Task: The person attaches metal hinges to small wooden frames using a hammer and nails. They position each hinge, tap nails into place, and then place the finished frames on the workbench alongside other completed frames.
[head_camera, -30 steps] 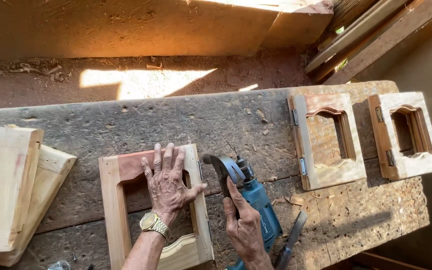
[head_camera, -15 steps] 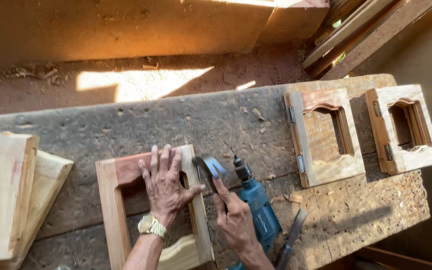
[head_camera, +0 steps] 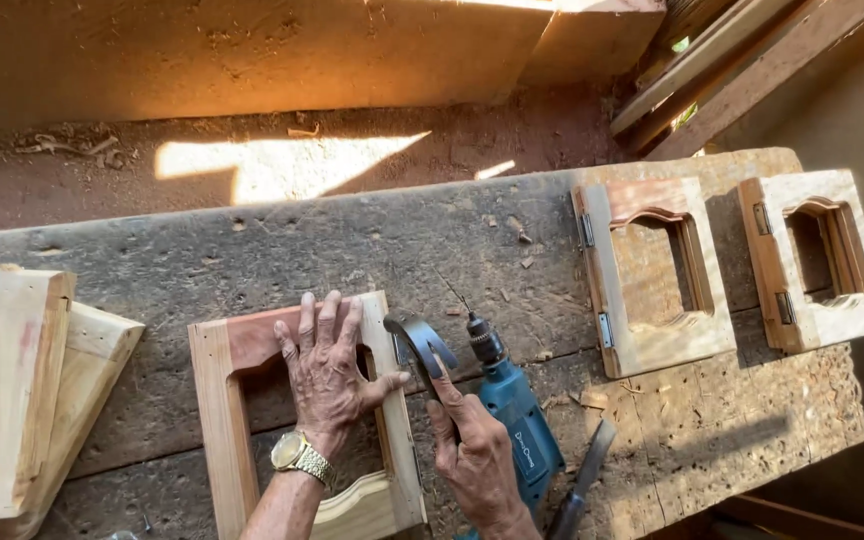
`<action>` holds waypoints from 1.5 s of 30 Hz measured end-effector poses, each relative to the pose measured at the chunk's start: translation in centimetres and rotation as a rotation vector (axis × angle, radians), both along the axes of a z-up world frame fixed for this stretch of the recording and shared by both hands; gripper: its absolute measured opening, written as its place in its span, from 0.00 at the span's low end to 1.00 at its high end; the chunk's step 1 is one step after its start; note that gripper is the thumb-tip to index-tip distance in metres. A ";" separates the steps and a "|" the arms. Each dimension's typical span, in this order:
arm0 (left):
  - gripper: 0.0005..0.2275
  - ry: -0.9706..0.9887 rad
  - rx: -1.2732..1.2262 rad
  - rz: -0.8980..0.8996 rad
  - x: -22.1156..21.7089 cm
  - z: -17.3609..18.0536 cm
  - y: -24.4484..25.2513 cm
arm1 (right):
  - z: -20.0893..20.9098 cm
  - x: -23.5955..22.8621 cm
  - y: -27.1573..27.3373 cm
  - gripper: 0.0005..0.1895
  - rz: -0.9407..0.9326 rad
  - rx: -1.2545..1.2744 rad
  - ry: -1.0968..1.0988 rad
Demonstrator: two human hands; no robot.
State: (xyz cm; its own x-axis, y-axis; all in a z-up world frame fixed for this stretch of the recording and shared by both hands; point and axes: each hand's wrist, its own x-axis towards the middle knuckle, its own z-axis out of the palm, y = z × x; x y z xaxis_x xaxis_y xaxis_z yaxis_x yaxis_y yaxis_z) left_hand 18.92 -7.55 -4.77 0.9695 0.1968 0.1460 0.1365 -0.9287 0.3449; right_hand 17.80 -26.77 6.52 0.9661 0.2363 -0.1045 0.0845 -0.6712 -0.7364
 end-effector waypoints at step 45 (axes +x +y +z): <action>0.41 0.025 0.292 -0.360 -18.0 2.0 -9.1 | -3.4 -18.3 -12.5 0.32 -0.334 0.513 0.451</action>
State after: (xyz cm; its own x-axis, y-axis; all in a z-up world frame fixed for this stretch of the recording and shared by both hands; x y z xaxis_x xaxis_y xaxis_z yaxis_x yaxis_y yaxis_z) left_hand 0.90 -16.63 -2.74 0.9725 -0.1988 0.1211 -0.2074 -0.9762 0.0630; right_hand -0.54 -39.24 3.15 0.8842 0.0641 -0.4627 -0.4468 -0.1727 -0.8778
